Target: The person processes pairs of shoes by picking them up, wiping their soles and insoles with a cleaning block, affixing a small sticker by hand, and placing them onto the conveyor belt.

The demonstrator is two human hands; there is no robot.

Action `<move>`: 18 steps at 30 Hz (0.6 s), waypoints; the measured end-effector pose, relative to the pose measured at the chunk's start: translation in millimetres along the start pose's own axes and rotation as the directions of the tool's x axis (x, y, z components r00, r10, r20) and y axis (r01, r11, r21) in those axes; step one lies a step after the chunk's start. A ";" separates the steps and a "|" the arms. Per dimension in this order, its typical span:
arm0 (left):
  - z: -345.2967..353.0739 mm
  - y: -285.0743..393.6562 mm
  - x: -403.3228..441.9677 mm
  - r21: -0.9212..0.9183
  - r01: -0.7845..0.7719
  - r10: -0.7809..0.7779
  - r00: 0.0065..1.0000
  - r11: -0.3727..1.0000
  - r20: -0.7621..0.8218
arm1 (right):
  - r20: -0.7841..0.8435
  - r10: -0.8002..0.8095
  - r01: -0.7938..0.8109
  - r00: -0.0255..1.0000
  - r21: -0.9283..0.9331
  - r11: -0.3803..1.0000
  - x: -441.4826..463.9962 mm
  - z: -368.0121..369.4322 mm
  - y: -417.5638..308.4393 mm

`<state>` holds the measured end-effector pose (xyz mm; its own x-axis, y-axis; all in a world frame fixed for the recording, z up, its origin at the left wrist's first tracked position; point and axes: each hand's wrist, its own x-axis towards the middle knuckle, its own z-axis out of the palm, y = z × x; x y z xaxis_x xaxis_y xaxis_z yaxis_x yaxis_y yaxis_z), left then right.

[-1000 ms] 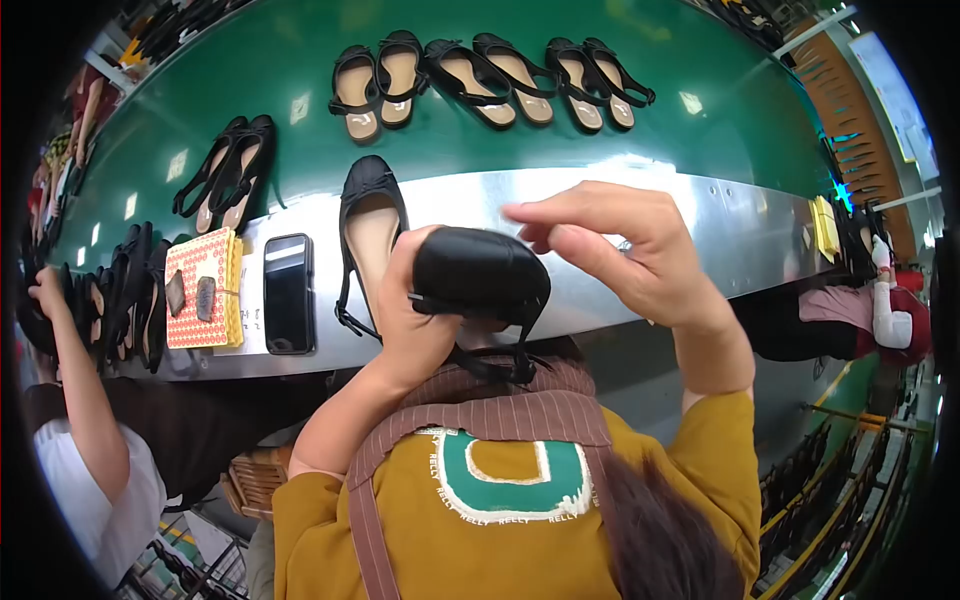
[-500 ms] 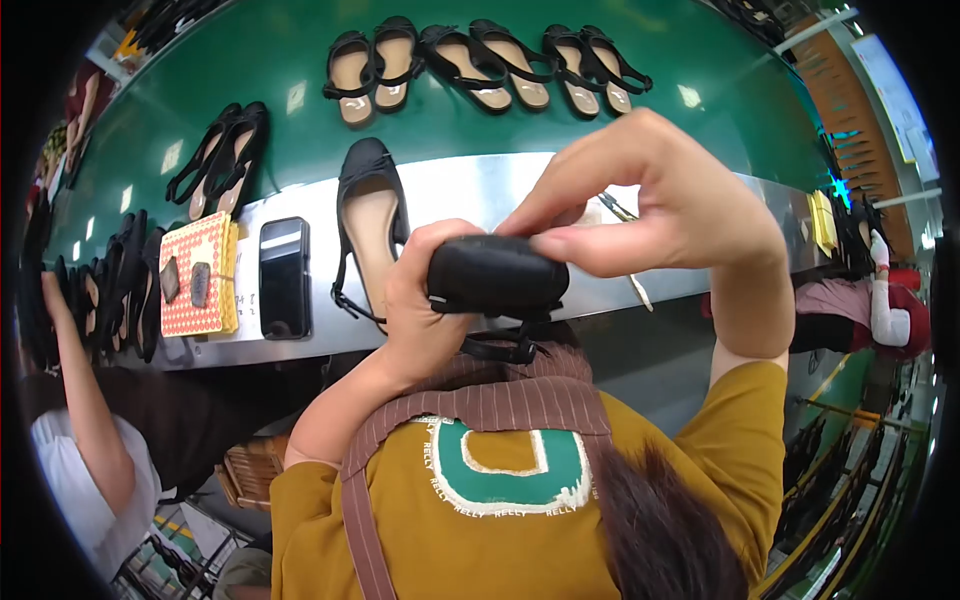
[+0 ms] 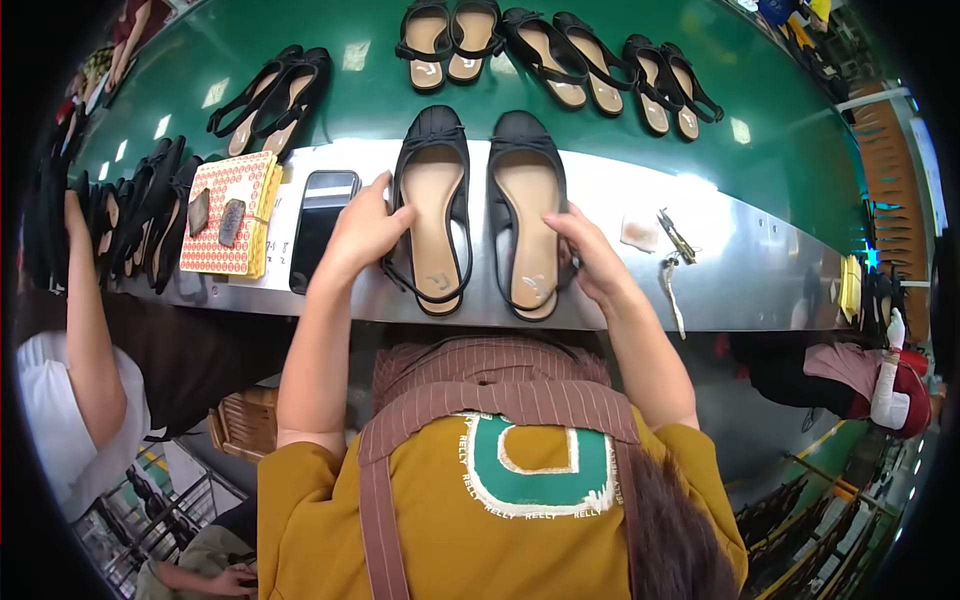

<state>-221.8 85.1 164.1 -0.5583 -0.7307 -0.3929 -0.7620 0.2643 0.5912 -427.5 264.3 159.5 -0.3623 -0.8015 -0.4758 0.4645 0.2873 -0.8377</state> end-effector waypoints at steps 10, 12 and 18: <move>3.2 14.2 -11.1 -0.871 0.078 0.060 0.991 0.485 0.122 | 0.197 -0.090 0.045 0.976 0.222 0.974 -0.5 9.7 -8.0; 2.1 24.8 -14.8 -0.884 0.054 0.049 0.995 0.465 0.086 | 0.235 -0.097 0.033 0.967 0.261 0.965 -5.1 7.7 -11.2; 44.6 22.6 -9.4 -0.985 0.056 0.157 0.987 -0.161 0.030 | 0.349 -0.176 -0.034 0.921 0.519 0.854 0.2 3.2 6.9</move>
<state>-248.4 126.0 149.8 -0.6808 -0.6606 -0.3163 0.4146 -0.7036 0.5771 -421.8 264.4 154.5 -0.1331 -0.9713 -0.1971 0.8283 0.0002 -0.5603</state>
